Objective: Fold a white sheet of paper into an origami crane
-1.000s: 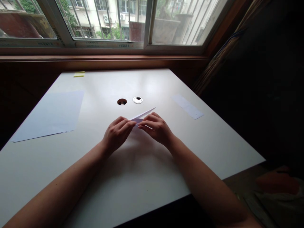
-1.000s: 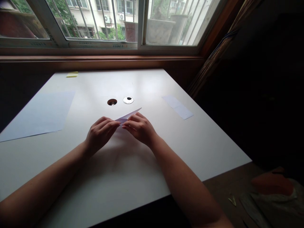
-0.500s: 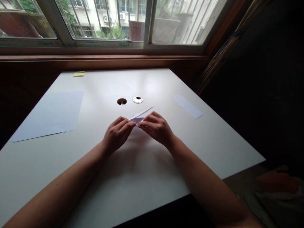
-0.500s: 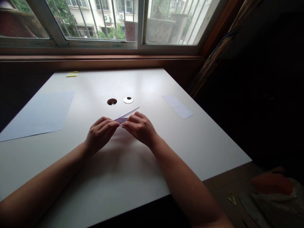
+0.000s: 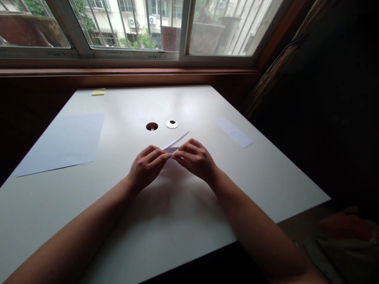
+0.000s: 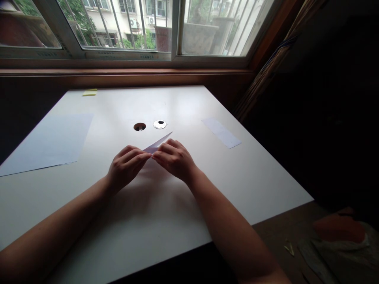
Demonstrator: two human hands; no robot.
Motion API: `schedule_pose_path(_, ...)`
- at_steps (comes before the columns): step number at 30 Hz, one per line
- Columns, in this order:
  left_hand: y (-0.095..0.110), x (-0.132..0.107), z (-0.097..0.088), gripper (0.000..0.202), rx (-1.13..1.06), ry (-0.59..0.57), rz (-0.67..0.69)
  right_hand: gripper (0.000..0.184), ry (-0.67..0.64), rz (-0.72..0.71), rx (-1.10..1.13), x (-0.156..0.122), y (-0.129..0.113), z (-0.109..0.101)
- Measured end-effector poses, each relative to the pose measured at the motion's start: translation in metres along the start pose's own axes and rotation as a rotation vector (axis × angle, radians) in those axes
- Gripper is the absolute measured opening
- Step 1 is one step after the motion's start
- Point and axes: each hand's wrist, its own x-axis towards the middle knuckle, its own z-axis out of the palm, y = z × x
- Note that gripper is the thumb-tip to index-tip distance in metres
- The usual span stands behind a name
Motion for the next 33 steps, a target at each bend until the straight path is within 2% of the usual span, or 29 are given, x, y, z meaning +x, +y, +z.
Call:
schedule_pose_path(14,-0.0008,-0.0004,-0.0012,0.022,0.022,0.022,-0.007,0.01,0.004,0.016,-0.012,0.0001,0.0021,-0.0043)
schedule_pose_path(21,-0.0007,0.0001,-0.0007,0.033,0.082,0.017,0.005,0.011,-0.006,-0.009,-0.027,-0.0003,0.0004,-0.0029)
schedule_pose_path(33,-0.004,-0.0022,-0.0019,0.028,0.144,0.081,-0.01,0.01,0.033,0.009,0.046,-0.0007,0.0059,-0.0079)
